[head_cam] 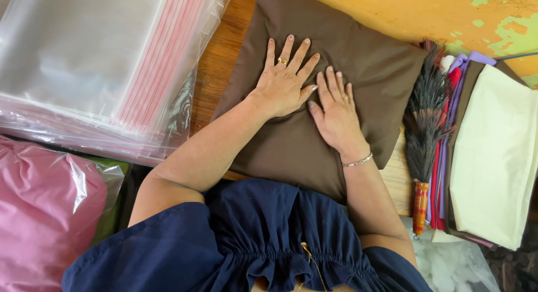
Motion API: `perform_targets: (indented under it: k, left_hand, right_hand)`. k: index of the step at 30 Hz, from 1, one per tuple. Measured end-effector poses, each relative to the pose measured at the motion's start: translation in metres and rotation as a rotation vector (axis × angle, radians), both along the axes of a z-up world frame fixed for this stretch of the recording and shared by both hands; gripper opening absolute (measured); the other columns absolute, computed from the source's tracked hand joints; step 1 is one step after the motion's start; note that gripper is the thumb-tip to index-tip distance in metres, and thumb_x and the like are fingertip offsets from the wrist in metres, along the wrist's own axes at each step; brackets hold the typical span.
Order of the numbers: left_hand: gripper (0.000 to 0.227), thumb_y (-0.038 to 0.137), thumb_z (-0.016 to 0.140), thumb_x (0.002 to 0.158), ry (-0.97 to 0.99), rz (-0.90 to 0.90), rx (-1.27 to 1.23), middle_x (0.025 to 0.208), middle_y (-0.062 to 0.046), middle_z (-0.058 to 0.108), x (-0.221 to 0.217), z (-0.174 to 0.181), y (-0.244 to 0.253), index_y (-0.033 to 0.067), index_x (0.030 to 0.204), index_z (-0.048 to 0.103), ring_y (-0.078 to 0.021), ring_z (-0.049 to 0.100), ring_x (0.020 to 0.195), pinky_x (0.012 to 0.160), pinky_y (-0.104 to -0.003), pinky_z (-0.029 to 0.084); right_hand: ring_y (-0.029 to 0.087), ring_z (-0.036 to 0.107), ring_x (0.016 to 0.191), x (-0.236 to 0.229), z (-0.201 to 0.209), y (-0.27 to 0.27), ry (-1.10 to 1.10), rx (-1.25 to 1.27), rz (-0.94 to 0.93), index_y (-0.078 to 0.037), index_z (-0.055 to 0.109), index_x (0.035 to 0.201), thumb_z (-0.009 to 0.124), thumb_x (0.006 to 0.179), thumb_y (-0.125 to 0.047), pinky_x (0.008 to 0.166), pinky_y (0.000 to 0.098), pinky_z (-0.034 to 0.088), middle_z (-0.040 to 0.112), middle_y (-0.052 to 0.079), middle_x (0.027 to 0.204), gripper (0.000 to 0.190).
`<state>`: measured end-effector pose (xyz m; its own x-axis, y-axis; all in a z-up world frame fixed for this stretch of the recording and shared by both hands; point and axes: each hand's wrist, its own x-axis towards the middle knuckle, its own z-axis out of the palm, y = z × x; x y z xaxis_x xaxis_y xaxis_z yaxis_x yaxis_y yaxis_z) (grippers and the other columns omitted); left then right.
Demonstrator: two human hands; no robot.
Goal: A person uses a feather duster to clean a brown fabric cushion cover on a wooden table, smoothing it out with their hands.
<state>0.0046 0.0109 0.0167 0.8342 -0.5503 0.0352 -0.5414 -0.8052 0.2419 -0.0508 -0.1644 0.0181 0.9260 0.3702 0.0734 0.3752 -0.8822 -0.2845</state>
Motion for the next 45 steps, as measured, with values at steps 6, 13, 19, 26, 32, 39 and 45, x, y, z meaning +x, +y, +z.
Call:
perform_targets:
  k: [6, 13, 19, 26, 32, 39, 45]
  left_hand:
    - [0.063, 0.051, 0.023, 0.096, 0.04, -0.018, -0.021, 0.154, -0.011, 0.006, -0.002, 0.005, 0.001, 0.0161, 0.148, 0.02, -0.0396, 0.004, 0.141, 0.108, -0.063, -0.003]
    - [0.064, 0.051, 0.021, 0.096, 0.038, -0.008, 0.009, 0.154, -0.013, 0.005, -0.001, 0.004, -0.001, 0.0153, 0.149, 0.017, -0.0417, 0.002, 0.14, 0.108, -0.064, -0.003]
    - [0.061, 0.047, 0.026, 0.097, 0.034, -0.008, -0.029, 0.154, -0.013, 0.006, 0.003, -0.003, 0.0, 0.0153, 0.149, 0.019, -0.0418, 0.003, 0.14, 0.108, -0.064, -0.001]
    - [0.064, 0.052, 0.023, 0.096, 0.0, 0.027, -0.013, 0.154, -0.013, 0.007, 0.002, 0.001, -0.003, 0.0157, 0.148, 0.021, -0.0414, 0.004, 0.14, 0.108, -0.064, -0.002]
    - [0.065, 0.052, 0.023, 0.095, 0.031, 0.041, 0.007, 0.154, -0.013, 0.007, 0.0, 0.006, -0.005, 0.0156, 0.149, 0.018, -0.0414, 0.003, 0.14, 0.109, -0.063, -0.003]
    - [0.065, 0.052, 0.025, 0.096, -0.03, 0.045, -0.028, 0.153, -0.017, 0.01, 0.0, 0.0, -0.008, 0.0129, 0.148, 0.022, -0.0448, 0.007, 0.139, 0.108, -0.065, 0.001]
    - [0.066, 0.052, 0.021, 0.097, 0.097, 0.051, -0.074, 0.152, -0.02, 0.006, 0.0, 0.021, -0.013, 0.0097, 0.148, 0.018, -0.0454, 0.005, 0.138, 0.107, -0.065, 0.002]
  right_hand:
    - [0.035, 0.001, 0.142, 0.028, -0.002, -0.065, 0.142, -0.186, -0.454, -0.014, 0.015, 0.15, 0.029, 0.096, -0.044, 0.112, 0.0547, 0.001, 0.008, 0.01, 0.156, 0.063]
    - [0.045, 0.001, 0.138, -0.003, 0.022, -0.041, -0.044, -0.109, -0.525, 0.001, 0.021, 0.148, 0.039, 0.102, -0.036, 0.111, 0.0597, 0.008, 0.004, 0.024, 0.151, 0.062]
    - [0.039, 0.006, 0.142, -0.048, 0.02, 0.027, 0.027, -0.206, 0.018, -0.005, 0.016, 0.149, 0.04, 0.096, -0.046, 0.113, 0.0558, 0.009, 0.009, 0.017, 0.155, 0.072]
    - [0.059, 0.008, 0.132, -0.02, 0.013, -0.057, 0.039, -0.382, -0.473, 0.0, 0.021, 0.148, 0.03, 0.095, -0.056, 0.104, 0.0681, 0.007, 0.011, 0.035, 0.147, 0.078]
    - [0.048, 0.045, 0.115, -0.02, 0.021, -0.048, 0.027, -0.368, -0.605, -0.002, 0.004, 0.147, 0.048, 0.098, -0.05, 0.09, 0.058, 0.036, 0.028, 0.029, 0.143, 0.082]
    - [0.044, 0.054, 0.085, 0.006, -0.002, -0.082, -0.051, -0.003, -0.496, 0.003, 0.043, 0.108, 0.061, 0.093, -0.016, 0.067, 0.0516, 0.045, 0.052, 0.026, 0.104, 0.03]
    - [0.036, 0.056, 0.075, -0.004, 0.034, -0.079, -0.707, -0.085, -0.387, 0.0, 0.055, 0.103, 0.073, 0.087, -0.003, 0.049, 0.0465, 0.044, 0.049, 0.013, 0.097, 0.025]
